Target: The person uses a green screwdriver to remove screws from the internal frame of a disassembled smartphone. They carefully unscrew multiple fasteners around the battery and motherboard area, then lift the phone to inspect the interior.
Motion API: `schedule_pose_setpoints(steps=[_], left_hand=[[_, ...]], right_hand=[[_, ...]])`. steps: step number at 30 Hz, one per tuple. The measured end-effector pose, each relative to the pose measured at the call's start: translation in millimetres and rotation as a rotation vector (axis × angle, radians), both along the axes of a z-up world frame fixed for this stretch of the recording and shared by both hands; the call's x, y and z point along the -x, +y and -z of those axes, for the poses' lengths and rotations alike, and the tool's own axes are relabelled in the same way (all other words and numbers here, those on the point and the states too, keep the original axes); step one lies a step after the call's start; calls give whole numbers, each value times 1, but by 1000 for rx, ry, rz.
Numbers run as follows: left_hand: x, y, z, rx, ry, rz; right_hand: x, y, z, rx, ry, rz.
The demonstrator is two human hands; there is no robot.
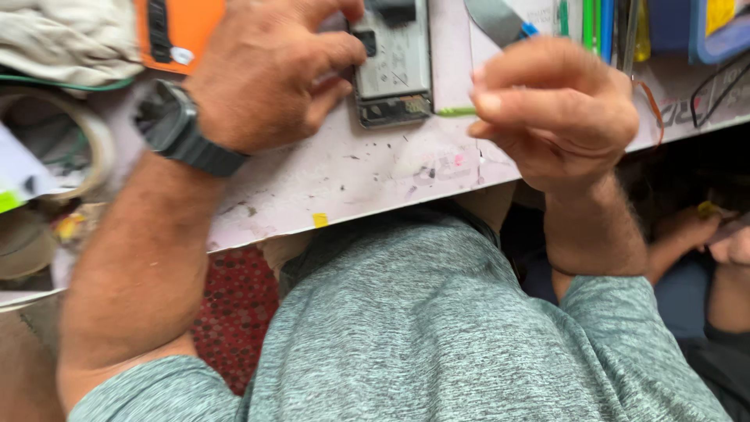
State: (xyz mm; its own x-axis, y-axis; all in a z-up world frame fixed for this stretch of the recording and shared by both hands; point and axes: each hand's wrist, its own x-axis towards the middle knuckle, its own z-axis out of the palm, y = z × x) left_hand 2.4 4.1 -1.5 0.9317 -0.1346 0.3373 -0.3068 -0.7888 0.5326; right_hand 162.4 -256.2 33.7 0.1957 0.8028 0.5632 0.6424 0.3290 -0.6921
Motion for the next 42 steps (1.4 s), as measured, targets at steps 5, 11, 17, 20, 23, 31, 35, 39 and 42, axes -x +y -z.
schedule_pose_setpoints(steps=[5,11,17,20,23,31,35,39,42], left_hand=[[-4,2,-1,-93,-67,-19],[-5,-3,1,-63,-9,-46],[-6,-6,0,-71,18,-71],[-5,-5,-2,-59,32,-68],[-6,-6,-2,-64,27,-64],[-5,-6,-3,-86,30,-75],[-6,-6,-2,-83,32,-72],[-6,-6,-2,-79,45,-72],[-5,-5,-1,-76,47,-72]], right_hand=[[6,5,-14,48,27,36],[8,1,-2,29,122,58],[10,-2,-4,39,34,85],[9,-1,-7,79,72,54],[9,1,-8,72,43,38],[12,-1,-7,53,-4,98],[9,-2,-8,86,59,55],[12,0,-6,46,11,67],[12,-1,-8,79,23,48]])
